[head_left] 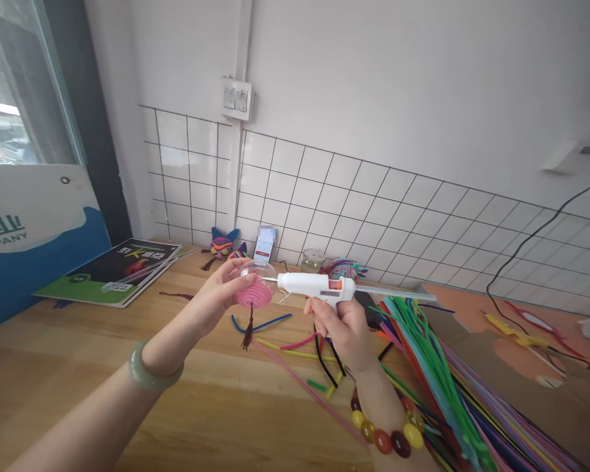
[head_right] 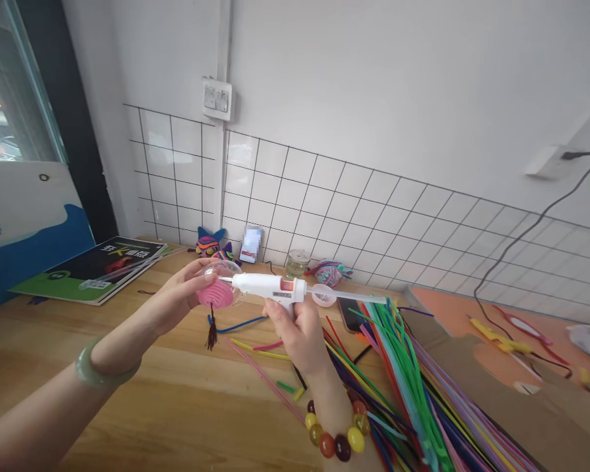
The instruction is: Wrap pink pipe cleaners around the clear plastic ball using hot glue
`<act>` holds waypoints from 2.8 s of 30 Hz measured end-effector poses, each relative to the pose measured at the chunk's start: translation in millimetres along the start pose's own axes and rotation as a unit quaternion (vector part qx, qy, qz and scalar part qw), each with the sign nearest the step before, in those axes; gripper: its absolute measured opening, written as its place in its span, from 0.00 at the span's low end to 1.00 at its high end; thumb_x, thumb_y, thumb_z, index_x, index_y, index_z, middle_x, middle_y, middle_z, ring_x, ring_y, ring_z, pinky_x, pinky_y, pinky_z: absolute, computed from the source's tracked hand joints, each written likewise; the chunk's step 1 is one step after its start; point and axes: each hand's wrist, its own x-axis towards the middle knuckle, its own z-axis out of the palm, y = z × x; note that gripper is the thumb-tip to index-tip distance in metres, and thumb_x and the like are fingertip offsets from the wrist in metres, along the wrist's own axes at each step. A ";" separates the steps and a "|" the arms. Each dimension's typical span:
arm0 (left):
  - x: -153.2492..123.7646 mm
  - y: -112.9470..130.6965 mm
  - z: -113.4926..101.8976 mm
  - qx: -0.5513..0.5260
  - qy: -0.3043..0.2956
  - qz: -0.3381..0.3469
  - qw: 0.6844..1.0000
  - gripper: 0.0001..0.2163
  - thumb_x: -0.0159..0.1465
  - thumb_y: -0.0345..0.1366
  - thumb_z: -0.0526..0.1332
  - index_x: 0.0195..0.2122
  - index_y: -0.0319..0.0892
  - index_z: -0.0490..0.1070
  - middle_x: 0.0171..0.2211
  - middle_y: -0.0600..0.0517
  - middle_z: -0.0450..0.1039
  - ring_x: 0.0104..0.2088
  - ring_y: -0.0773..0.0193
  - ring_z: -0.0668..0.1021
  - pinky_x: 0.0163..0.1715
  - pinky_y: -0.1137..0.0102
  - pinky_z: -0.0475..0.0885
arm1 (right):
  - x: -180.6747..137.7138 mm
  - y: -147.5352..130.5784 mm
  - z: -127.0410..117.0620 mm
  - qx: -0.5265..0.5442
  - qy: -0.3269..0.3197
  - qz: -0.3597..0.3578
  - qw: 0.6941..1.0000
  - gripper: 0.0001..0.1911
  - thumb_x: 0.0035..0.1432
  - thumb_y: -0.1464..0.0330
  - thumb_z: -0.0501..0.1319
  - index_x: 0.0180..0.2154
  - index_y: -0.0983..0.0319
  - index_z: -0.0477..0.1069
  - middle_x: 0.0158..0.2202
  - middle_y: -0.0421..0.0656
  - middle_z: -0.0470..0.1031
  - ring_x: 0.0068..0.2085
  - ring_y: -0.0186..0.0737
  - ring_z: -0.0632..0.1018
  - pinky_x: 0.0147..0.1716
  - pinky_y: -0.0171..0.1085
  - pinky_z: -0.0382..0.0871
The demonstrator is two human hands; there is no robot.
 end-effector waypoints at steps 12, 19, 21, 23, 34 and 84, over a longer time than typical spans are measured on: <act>2.1 -1.5 -2.3 -0.026 0.006 -0.013 1.000 0.23 0.52 0.43 0.73 0.46 0.43 0.71 0.44 0.48 0.76 0.38 0.60 0.78 0.34 0.68 0.73 | 13.1 29.2 -25.7 0.176 -0.145 0.134 0.964 0.37 0.54 0.34 0.50 0.24 0.62 0.70 0.11 0.32 0.58 0.12 0.26 0.52 0.14 0.31 0.54; 2.1 -2.5 -1.8 -0.053 -0.008 -0.025 0.998 0.19 0.52 0.41 0.73 0.44 0.44 0.74 0.43 0.48 0.78 0.39 0.58 0.79 0.37 0.66 0.72 | 10.6 62.5 -11.3 0.037 -0.366 0.288 0.884 0.29 0.51 0.42 0.65 0.28 0.64 0.73 0.18 0.39 0.74 0.12 0.27 0.64 0.10 0.27 0.51; 1.8 -2.7 -0.8 -0.062 -0.007 -0.028 0.998 0.18 0.52 0.39 0.73 0.43 0.44 0.74 0.43 0.48 0.78 0.39 0.58 0.79 0.37 0.66 0.71 | 11.3 72.3 -0.9 -0.005 -0.410 0.313 0.857 0.29 0.51 0.42 0.64 0.25 0.64 0.73 0.16 0.39 0.73 0.11 0.28 0.66 0.10 0.27 0.55; 1.6 -2.9 -0.3 -0.070 -0.006 -0.032 0.997 0.18 0.52 0.38 0.73 0.43 0.45 0.75 0.43 0.49 0.78 0.38 0.59 0.79 0.37 0.66 0.71 | 11.4 81.5 9.0 -0.043 -0.427 0.324 0.843 0.28 0.53 0.43 0.64 0.24 0.63 0.73 0.14 0.37 0.71 0.11 0.28 0.67 0.11 0.26 0.58; -0.9 -8.0 1.4 -0.087 -0.028 -0.060 0.994 0.18 0.52 0.38 0.74 0.44 0.46 0.75 0.43 0.49 0.79 0.38 0.60 0.79 0.36 0.67 0.73 | 5.6 80.0 15.9 -0.222 -0.237 0.212 0.922 0.13 0.51 0.58 0.71 0.25 0.60 0.75 0.22 0.41 0.75 0.26 0.40 0.77 0.30 0.39 0.72; -8.2 -24.1 17.3 -0.135 -0.116 -0.125 0.976 0.21 0.54 0.35 0.73 0.46 0.46 0.68 0.47 0.47 0.77 0.37 0.60 0.81 0.34 0.65 0.74 | 5.3 20.7 11.9 -0.063 -0.115 0.039 0.991 0.34 0.56 0.55 0.69 0.61 0.54 0.61 0.60 0.48 0.70 0.60 0.48 0.73 0.60 0.50 0.65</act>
